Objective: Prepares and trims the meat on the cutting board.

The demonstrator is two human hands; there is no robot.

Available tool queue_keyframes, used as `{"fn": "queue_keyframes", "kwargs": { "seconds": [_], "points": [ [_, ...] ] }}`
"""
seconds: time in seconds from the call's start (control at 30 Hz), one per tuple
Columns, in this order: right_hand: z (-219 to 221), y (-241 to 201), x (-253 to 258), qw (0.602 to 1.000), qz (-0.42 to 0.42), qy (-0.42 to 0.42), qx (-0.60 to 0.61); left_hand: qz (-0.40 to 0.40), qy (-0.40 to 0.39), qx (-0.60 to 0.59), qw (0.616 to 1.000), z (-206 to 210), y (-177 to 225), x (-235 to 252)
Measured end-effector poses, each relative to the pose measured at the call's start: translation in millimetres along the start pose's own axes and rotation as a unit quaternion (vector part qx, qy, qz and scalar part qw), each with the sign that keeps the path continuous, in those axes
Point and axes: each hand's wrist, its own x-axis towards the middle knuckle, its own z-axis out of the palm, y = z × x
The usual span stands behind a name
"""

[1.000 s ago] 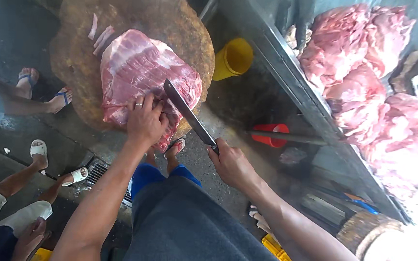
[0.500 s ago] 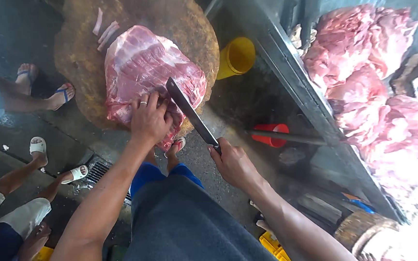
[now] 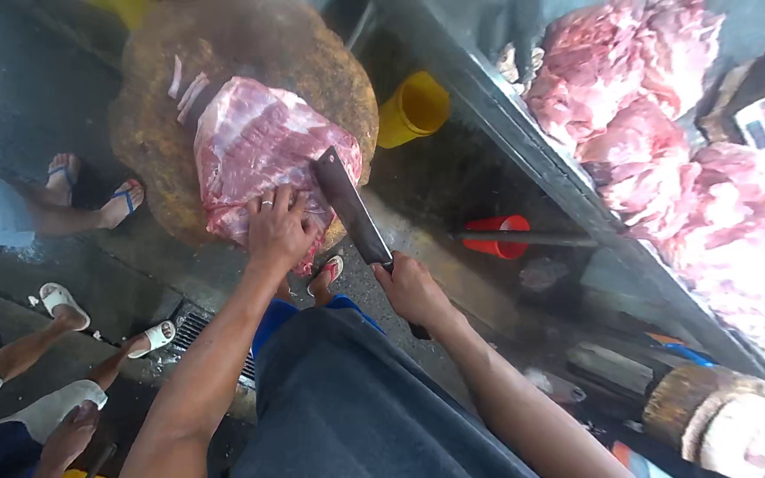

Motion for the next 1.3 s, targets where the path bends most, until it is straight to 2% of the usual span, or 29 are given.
{"fn": "queue_keyframes", "kwargs": {
  "seconds": [0.1, 0.23, 0.3, 0.33, 0.37, 0.4, 0.47, 0.5, 0.53, 0.57, 0.63, 0.7, 0.83, 0.9, 0.97, 1.0, 1.03, 1.1, 1.13, 1.2, 1.3],
  "points": [
    [1.0, 9.7, -2.5, 0.995, -0.017, -0.033, 0.095, -0.001, 0.008, -0.013, 1.000, -0.9, -4.0, 0.6],
    [-8.4, 34.0, -8.9, 0.964, -0.100, -0.028, 0.245, 0.022, 0.133, -0.169, 0.976, -19.9, 1.6, -32.6],
    [-20.6, 44.1, -7.1, 0.952, -0.133, 0.003, 0.276, -0.005, 0.125, -0.285, 0.950, -30.5, 31.9, -61.0],
    [-28.0, 47.0, -0.4, 0.949, -0.145, 0.019, 0.279, -0.037, 0.082, -0.362, 0.928, -32.2, 49.2, -69.8],
    [-37.2, 48.5, 9.8, 0.949, -0.153, 0.029, 0.273, -0.076, 0.015, -0.463, 0.883, -30.6, 64.9, -72.2],
    [-48.1, 48.9, 22.5, 0.951, -0.158, 0.035, 0.262, -0.124, -0.060, -0.578, 0.804, -24.8, 78.4, -68.7],
    [-73.3, 45.2, 51.9, 0.960, -0.167, 0.030, 0.224, -0.243, -0.174, -0.752, 0.587, -5.7, 98.3, -50.9],
    [-87.6, 40.8, 68.0, 0.964, -0.172, 0.021, 0.202, -0.292, -0.195, -0.792, 0.500, 3.6, 103.9, -39.8],
    [-102.5, 35.3, 84.1, 0.967, -0.178, 0.010, 0.179, -0.327, -0.184, -0.817, 0.438, 11.5, 107.8, -29.6],
    [-117.7, 29.4, 101.0, 0.971, -0.184, -0.005, 0.155, -0.355, -0.139, -0.835, 0.396, 16.9, 111.6, -20.2],
    [-150.0, 15.1, 136.8, 0.973, -0.198, -0.052, 0.106, -0.415, -0.005, -0.843, 0.343, 19.6, 119.4, -1.6],
    [-179.6, 4.2, 179.1, 0.969, -0.214, -0.107, 0.064, -0.471, 0.096, -0.827, 0.291, 16.7, 128.9, 13.7],
    [-227.9, -9.2, 268.0, 0.941, -0.227, -0.249, 0.031, -0.506, 0.266, -0.800, 0.182, 19.4, 163.9, 46.8],
    [-243.5, -3.3, 292.5, 0.935, -0.203, -0.289, 0.008, -0.515, 0.341, -0.773, 0.143, 23.0, 178.4, 70.6],
    [-261.9, -9.7, 304.9, 0.946, -0.203, -0.232, -0.103, -0.532, 0.404, -0.734, 0.118, 17.0, 173.0, 100.9],
    [-270.1, -13.5, 309.3, 0.945, -0.210, -0.188, -0.166, -0.558, 0.431, -0.698, 0.128, 13.3, 167.1, 114.4],
    [-276.9, -16.2, 313.8, 0.940, -0.226, -0.148, -0.210, -0.585, 0.458, -0.650, 0.158, 10.3, 161.7, 125.2],
    [-288.5, -17.7, 319.6, 0.923, -0.281, -0.088, -0.246, -0.614, 0.505, -0.559, 0.234, 8.7, 154.3, 138.0],
    [-295.3, -21.0, 319.2, 0.914, -0.312, -0.078, -0.247, -0.614, 0.528, -0.533, 0.247, 9.2, 149.9, 144.5],
    [-308.4, -28.0, 314.1, 0.902, -0.355, -0.122, -0.212, -0.600, 0.577, -0.509, 0.219, 14.5, 143.5, 156.9],
    [-319.8, -36.0, 297.4, 0.871, -0.388, -0.289, -0.086, -0.528, 0.656, -0.526, 0.124, 22.3, 134.8, 168.7]
  ]
}}
